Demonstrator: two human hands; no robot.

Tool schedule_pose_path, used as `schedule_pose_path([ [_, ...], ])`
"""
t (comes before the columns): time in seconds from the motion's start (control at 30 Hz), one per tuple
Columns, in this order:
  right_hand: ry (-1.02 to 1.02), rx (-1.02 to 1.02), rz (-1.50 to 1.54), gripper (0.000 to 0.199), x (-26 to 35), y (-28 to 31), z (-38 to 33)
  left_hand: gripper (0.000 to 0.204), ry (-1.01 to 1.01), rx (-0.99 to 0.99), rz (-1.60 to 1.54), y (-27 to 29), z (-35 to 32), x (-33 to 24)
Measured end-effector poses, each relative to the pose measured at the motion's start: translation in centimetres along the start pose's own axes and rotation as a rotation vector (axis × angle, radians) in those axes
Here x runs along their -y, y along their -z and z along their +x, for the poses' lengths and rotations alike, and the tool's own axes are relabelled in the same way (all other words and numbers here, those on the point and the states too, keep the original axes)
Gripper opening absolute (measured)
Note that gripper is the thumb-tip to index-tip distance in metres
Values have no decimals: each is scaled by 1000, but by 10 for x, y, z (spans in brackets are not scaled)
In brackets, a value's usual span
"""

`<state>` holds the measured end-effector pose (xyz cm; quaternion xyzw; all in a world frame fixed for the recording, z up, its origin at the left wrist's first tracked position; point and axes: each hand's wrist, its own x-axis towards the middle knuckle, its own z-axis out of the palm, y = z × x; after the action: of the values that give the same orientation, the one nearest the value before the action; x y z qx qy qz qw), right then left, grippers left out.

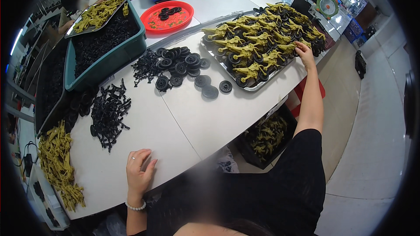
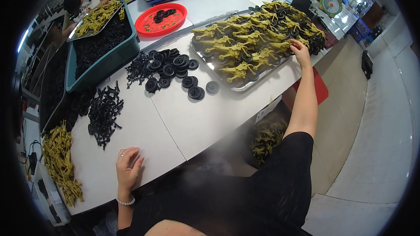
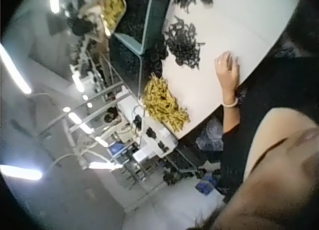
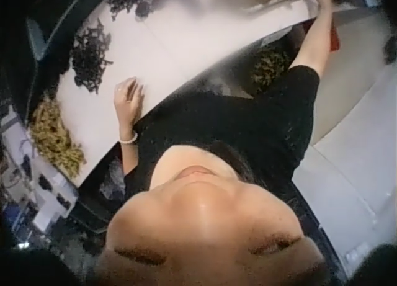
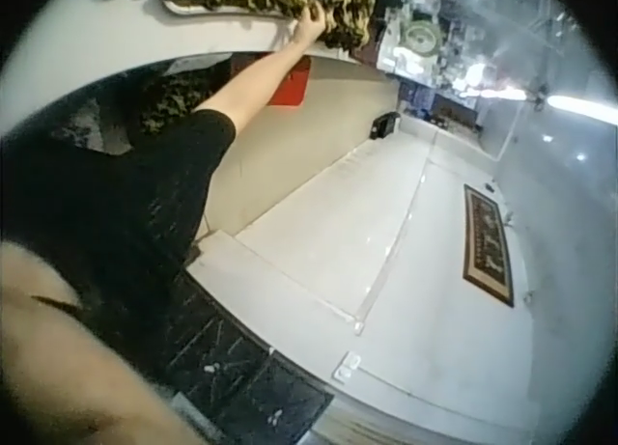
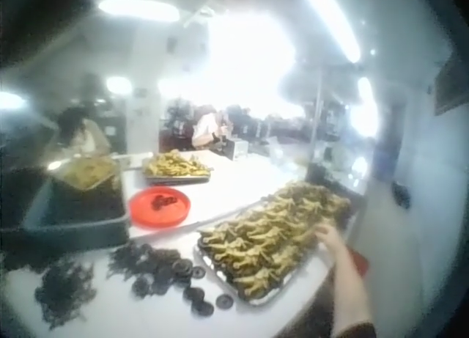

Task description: The person assembles toy motorcycles by attaching wheels and handlebars between motorcycle body halves and pressing them together by hand, then places the finished motorcycles onto a tray.

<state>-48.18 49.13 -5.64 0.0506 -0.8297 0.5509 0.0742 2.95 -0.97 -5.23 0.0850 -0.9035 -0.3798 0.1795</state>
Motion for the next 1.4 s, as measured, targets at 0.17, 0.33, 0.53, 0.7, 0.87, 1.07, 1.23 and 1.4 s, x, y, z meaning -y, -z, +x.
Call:
schedule_pose_path([
  [0.17,159,15,-113,37,-8,-13,12,25,-24,4,17,1,4,1],
  [0.33,303,-339,-201,36,-12,-12,20,25,-34,-3,10,3,8,3],
  [0.53,611,143,-256,24,217,-130,-127,26,-82,68,22,1,16,0],
  [0.7,1423,771,-405,29,348,-226,-272,26,-81,72,-23,1,4,6],
  [0.87,1986,841,-554,24,436,-248,-374,29,23,-65,81,30,-17,9],
  [1.07,1835,928,-496,24,436,-264,-398,26,272,-306,309,112,-43,27],
  [1.23,1636,950,-577,25,426,-267,-404,33,579,-586,426,168,2,21],
  [1.4,1623,1302,-600,29,401,-286,-378,40,388,-574,838,237,-41,142],
])
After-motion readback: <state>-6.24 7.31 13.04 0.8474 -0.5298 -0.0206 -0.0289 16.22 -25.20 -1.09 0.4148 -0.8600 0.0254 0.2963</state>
